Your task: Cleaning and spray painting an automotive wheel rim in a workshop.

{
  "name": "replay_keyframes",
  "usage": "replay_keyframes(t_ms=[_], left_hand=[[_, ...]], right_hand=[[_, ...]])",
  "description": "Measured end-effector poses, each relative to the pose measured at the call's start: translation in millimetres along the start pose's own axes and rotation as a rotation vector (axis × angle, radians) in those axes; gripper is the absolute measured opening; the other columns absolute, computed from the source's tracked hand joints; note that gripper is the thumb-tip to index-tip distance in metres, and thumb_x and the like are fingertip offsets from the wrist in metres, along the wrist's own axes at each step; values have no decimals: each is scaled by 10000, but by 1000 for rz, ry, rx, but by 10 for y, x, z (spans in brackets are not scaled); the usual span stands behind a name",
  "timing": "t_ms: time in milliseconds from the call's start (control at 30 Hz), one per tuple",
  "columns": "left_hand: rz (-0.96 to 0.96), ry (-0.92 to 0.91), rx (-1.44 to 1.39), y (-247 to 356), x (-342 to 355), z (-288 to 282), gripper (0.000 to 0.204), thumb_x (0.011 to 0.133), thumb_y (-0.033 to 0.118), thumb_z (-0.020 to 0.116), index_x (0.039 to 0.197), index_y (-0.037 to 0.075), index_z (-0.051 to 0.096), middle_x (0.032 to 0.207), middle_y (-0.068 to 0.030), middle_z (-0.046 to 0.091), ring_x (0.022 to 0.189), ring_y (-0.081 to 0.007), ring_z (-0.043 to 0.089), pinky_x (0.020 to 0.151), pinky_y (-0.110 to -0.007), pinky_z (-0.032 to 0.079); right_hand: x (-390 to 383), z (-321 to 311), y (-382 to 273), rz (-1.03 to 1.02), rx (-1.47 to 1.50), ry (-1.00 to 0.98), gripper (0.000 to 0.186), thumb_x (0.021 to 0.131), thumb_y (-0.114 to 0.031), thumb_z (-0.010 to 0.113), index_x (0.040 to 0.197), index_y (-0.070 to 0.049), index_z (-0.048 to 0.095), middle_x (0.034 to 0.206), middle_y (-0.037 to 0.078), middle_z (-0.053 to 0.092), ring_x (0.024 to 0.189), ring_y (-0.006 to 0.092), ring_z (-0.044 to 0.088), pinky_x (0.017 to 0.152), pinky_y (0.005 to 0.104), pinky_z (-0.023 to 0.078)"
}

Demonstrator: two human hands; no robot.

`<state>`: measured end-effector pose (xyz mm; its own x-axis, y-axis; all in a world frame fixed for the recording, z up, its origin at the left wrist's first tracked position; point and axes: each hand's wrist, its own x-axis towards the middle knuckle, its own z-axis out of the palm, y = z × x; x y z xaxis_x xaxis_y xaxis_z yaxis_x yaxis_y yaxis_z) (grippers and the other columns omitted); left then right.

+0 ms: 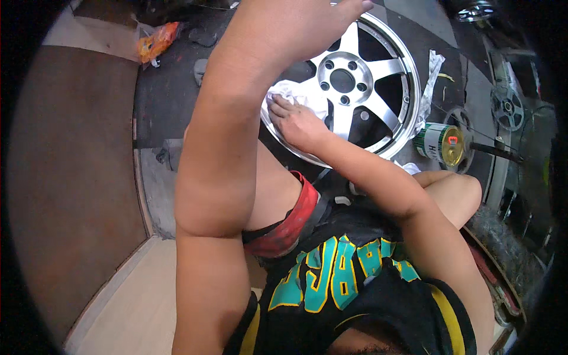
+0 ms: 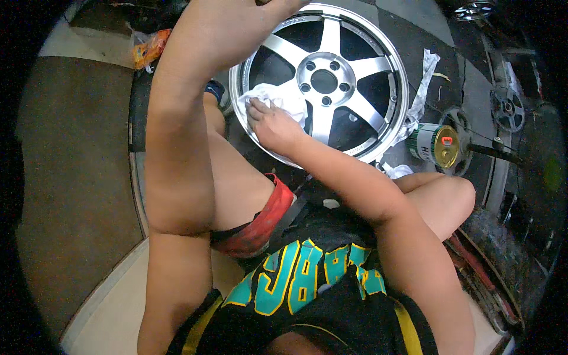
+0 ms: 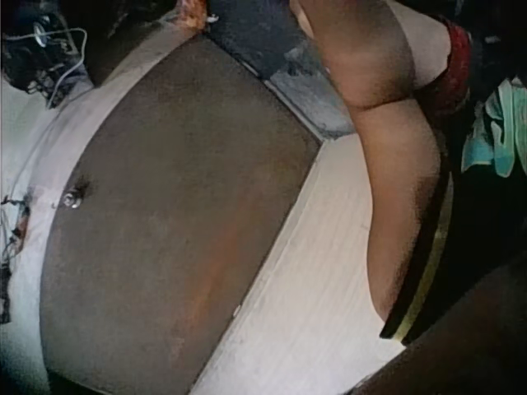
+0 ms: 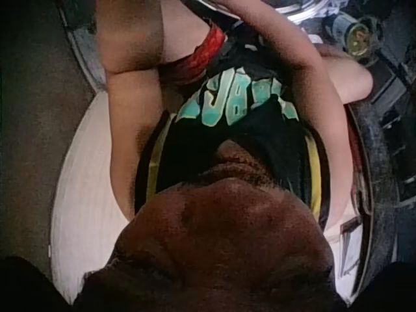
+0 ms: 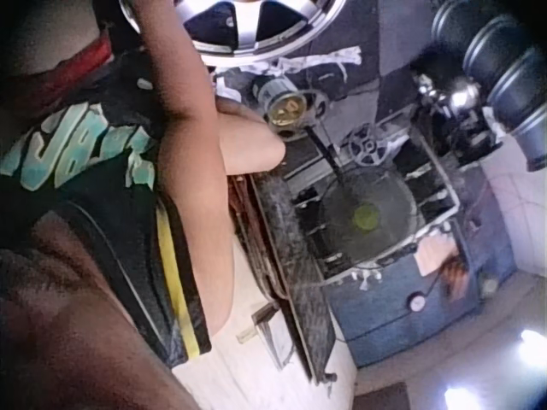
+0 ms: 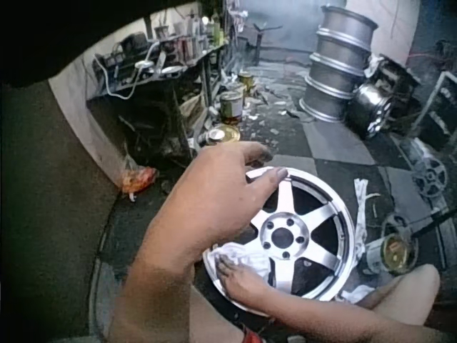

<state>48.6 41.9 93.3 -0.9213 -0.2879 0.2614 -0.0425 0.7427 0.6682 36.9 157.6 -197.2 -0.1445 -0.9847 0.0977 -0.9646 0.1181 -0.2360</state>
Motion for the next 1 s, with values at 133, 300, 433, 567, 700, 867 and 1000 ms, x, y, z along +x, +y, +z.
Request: replay_keyframes(t_ms=[133,300,433,567,700,867,1000], left_hand=[[14,51,30,-24,-82,-16,447,951,254,720,1225,-98,692,1157,-304,718,1041,-363,733,918,-391,563],[-71,30,-192,-219,-108,-344,397,956,224,716,1194,-95,704,1070,-252,749,960,-285,738,869,-354,565],[-84,159,-289,-303,-91,-411,338,978,178,696,1179,-94,708,991,-193,760,903,-202,713,815,-319,556],[-115,217,-274,-293,-118,-406,313,983,165,699,1180,-78,715,961,-170,756,895,-181,695,804,-304,550],[-158,66,-310,-402,-28,-380,371,969,239,721,1185,-62,720,1009,-183,763,915,-223,716,829,-332,551],[-68,118,-65,-588,220,-179,436,939,349,733,1157,-28,742,981,-172,764,891,-233,724,842,-347,548],[-107,142,-121,-537,178,-149,426,927,327,744,1162,-28,741,982,-191,781,887,-257,764,837,-354,565]], right_hand=[[-402,-88,238,123,117,9,528,848,-11,580,1375,-5,612,1538,168,525,1490,313,433,1173,419,429],[-422,-514,654,510,333,-31,581,780,96,584,1335,-54,669,1419,199,616,1330,390,581,1131,427,461],[-110,-642,1026,420,246,444,522,803,60,594,1318,12,664,1429,249,595,1298,402,592,1124,440,461],[284,-294,1019,380,-10,112,536,797,12,623,1332,48,628,1462,262,564,1424,432,474,1205,455,378],[944,-142,1219,226,2,177,374,823,-61,628,1185,26,666,1416,212,605,1388,405,516,1143,432,453],[956,-130,1296,216,-56,226,376,882,-28,565,1238,-6,682,1384,162,645,1378,355,543,1096,432,505],[234,-248,1305,224,45,236,425,855,-23,601,1273,-4,677,1412,186,623,1393,367,526,1137,429,462]])
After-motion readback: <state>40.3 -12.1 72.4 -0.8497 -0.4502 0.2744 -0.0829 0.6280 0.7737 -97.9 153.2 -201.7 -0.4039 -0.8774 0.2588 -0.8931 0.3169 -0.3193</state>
